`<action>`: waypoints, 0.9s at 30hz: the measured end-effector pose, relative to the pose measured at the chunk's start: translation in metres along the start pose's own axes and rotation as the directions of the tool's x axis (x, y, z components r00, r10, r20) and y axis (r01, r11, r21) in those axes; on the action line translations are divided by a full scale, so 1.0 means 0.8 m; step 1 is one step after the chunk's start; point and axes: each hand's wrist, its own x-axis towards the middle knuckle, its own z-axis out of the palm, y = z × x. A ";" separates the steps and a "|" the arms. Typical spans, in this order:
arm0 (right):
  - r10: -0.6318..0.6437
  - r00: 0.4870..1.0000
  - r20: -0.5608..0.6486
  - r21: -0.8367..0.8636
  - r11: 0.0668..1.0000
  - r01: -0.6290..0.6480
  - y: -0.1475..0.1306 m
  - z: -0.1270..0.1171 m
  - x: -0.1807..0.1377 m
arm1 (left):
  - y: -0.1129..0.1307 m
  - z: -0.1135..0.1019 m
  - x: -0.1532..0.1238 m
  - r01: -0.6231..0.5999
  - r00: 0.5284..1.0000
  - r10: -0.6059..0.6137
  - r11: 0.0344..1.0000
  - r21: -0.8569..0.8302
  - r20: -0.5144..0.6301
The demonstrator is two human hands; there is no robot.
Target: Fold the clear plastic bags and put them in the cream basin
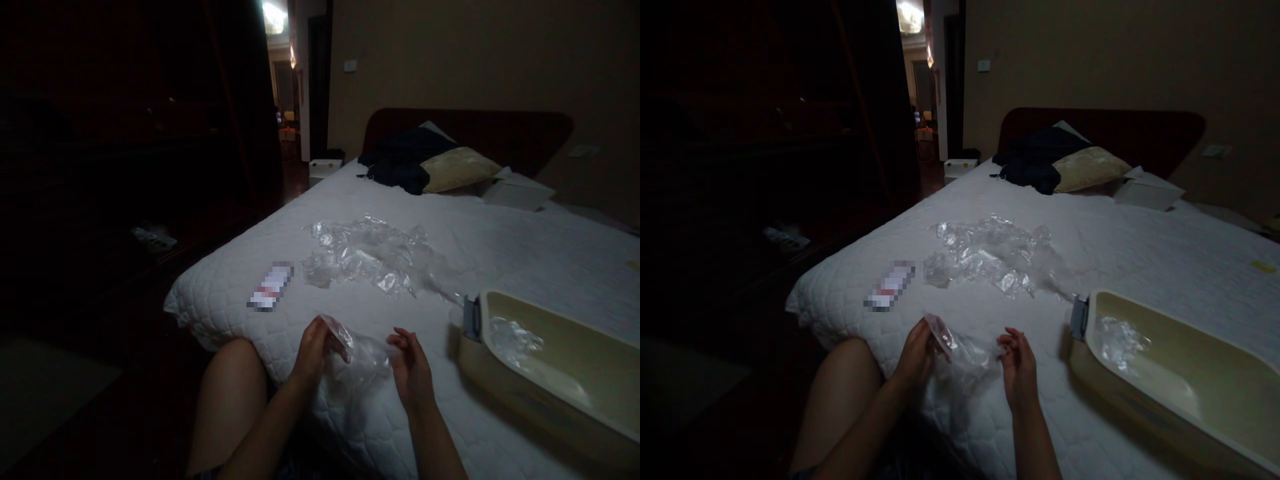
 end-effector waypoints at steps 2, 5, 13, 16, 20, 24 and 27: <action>-0.014 1.000 0.024 -0.007 1.000 0.015 0.000 -0.001 0.000 | -0.001 -0.002 0.003 0.113 0.993 -0.112 0.993 -0.025 0.031; -0.044 0.995 0.093 0.009 0.999 0.043 0.001 -0.001 -0.002 | -0.006 -0.005 0.007 0.175 0.984 -0.175 0.984 0.031 0.018; -0.051 0.946 0.320 -0.135 0.986 0.099 0.009 -0.009 0.004 | -0.024 -0.011 0.021 0.091 0.988 -0.048 0.950 0.299 -0.148; -0.048 0.919 0.390 -0.212 0.967 0.140 0.008 -0.008 0.003 | -0.031 -0.014 0.027 0.078 0.981 -0.002 0.923 0.378 -0.196; -0.278 0.887 0.369 -0.392 0.819 0.419 0.011 -0.004 -0.012 | -0.036 -0.015 0.033 0.099 0.984 -0.027 0.903 0.418 -0.174; -0.558 0.595 0.578 -0.527 0.301 0.795 0.020 -0.002 -0.033 | -0.034 -0.017 0.033 0.083 0.988 -0.020 0.910 0.406 -0.156; -0.465 0.415 0.782 -0.455 0.028 0.890 0.023 0.002 -0.040 | -0.033 -0.017 0.033 0.076 0.989 -0.018 0.919 0.387 -0.150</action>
